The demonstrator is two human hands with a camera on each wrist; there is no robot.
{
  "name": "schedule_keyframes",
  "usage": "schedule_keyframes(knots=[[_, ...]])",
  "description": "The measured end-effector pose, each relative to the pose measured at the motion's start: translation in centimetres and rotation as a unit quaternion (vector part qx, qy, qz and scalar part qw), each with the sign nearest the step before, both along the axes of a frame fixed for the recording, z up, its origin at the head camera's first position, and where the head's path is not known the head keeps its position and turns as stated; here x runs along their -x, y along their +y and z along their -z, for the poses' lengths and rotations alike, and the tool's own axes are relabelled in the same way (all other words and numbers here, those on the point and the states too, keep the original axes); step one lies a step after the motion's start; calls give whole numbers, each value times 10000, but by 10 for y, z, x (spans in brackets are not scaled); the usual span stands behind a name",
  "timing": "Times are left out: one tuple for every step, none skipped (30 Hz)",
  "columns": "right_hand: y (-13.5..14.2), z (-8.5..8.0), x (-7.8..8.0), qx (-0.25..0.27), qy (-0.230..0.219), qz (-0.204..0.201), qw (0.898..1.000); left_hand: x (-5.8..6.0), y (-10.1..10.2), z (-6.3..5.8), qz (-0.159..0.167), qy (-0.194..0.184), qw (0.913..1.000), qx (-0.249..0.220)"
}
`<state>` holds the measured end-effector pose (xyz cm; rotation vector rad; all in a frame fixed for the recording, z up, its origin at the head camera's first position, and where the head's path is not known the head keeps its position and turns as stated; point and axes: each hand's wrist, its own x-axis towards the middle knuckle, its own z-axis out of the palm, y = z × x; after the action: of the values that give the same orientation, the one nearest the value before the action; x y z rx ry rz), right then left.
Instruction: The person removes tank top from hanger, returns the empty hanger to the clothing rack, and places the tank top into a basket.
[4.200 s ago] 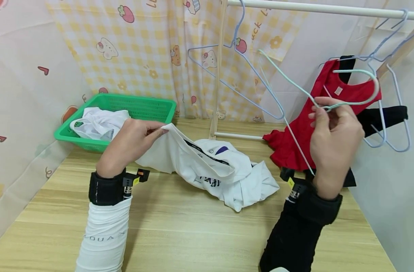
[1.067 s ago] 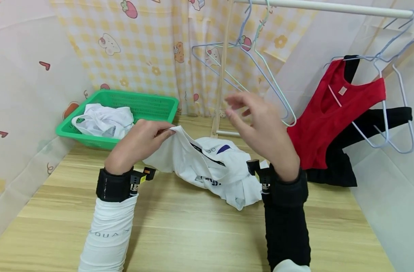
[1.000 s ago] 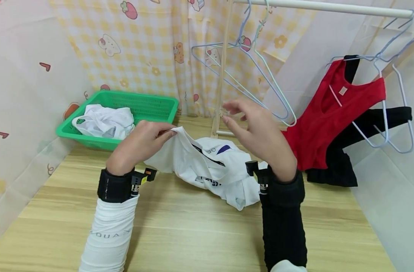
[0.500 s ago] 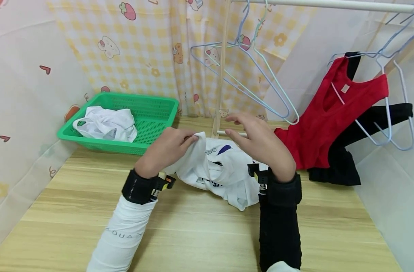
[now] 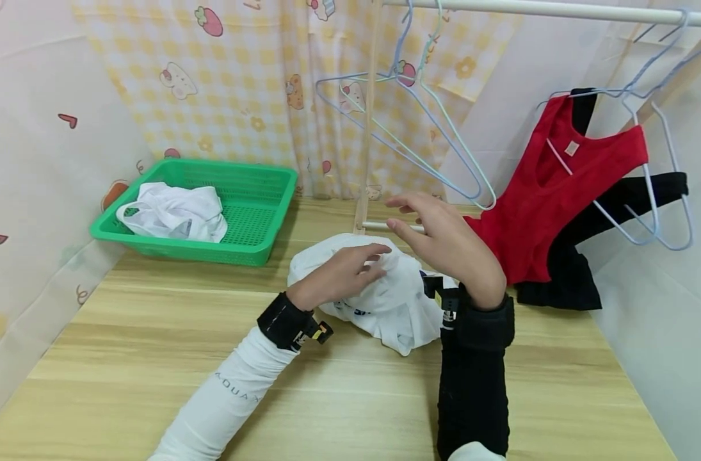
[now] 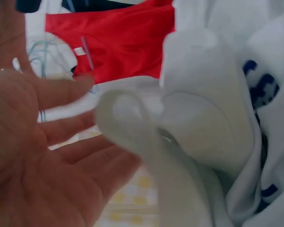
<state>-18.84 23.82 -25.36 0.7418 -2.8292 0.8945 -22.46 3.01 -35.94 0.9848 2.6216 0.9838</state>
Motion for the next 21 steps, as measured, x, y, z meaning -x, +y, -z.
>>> schedule_keyframes(knots=[[1, 1, 1, -5, -4, -4, 10000, -1, 1, 1, 30, 85, 9998, 186], [1, 1, 1, -14, 0, -6, 10000, -1, 2, 3, 39, 228, 9989, 417], [2, 2, 2, -27, 3, -1, 10000, -2, 3, 4, 26, 375, 9970, 682], [3, 2, 2, -33, 4, 5, 10000, -2, 4, 5, -5, 516, 9939, 978], [3, 3, 3, -34, 5, 10, 10000, -3, 5, 7, -36, 628, 9899, 1267], [4, 3, 3, -26, 8, 1, 10000, -3, 6, 8, -62, 721, 9855, 1538], [4, 3, 3, -17, 16, 3, 10000, -2, 8, 11, -61, 762, 9816, 1750], [4, 3, 3, 3, 29, -11, 10000, -2, 10, 14, -39, 741, 9783, 1935], [4, 3, 3, 25, 37, -25, 10000, -1, 12, 18, -20, 692, 9756, 2084], [4, 3, 3, 48, 44, -48, 10000, 0, 15, 22, 10, 636, 9732, 2208], [4, 3, 3, 71, 55, -70, 9999, 2, 18, 26, 49, 573, 9710, 2322], [5, 4, 3, 87, 71, -96, 9999, 3, 22, 30, 92, 530, 9684, 2437], [5, 4, 3, 85, 84, -103, 9999, 5, 25, 33, 154, 473, 9657, 2550], [5, 5, 3, 86, 92, -120, 9998, 7, 29, 36, 205, 434, 9626, 2667], [5, 5, 3, 82, 100, -122, 9998, 9, 32, 38, 239, 392, 9598, 2769], [5, 6, 4, 82, 102, -134, 9998, 11, 34, 40, 266, 369, 9565, 2880], [5, 7, 4, 80, 106, -145, 9998, 12, 37, 40, 287, 338, 9538, 2973], [5, 7, 4, 67, 113, -154, 9998, 14, 39, 40, 316, 349, 9505, 3072], [4, 7, 4, 66, 103, -153, 9998, 15, 41, 39, 359, 360, 9478, 3147], [4, 6, 4, 73, 94, -157, 9998, 17, 43, 38, 382, 391, 9458, 3202], [4, 6, 4, 78, 85, -159, 9998, 19, 44, 37, 414, 422, 9444, 3234]])
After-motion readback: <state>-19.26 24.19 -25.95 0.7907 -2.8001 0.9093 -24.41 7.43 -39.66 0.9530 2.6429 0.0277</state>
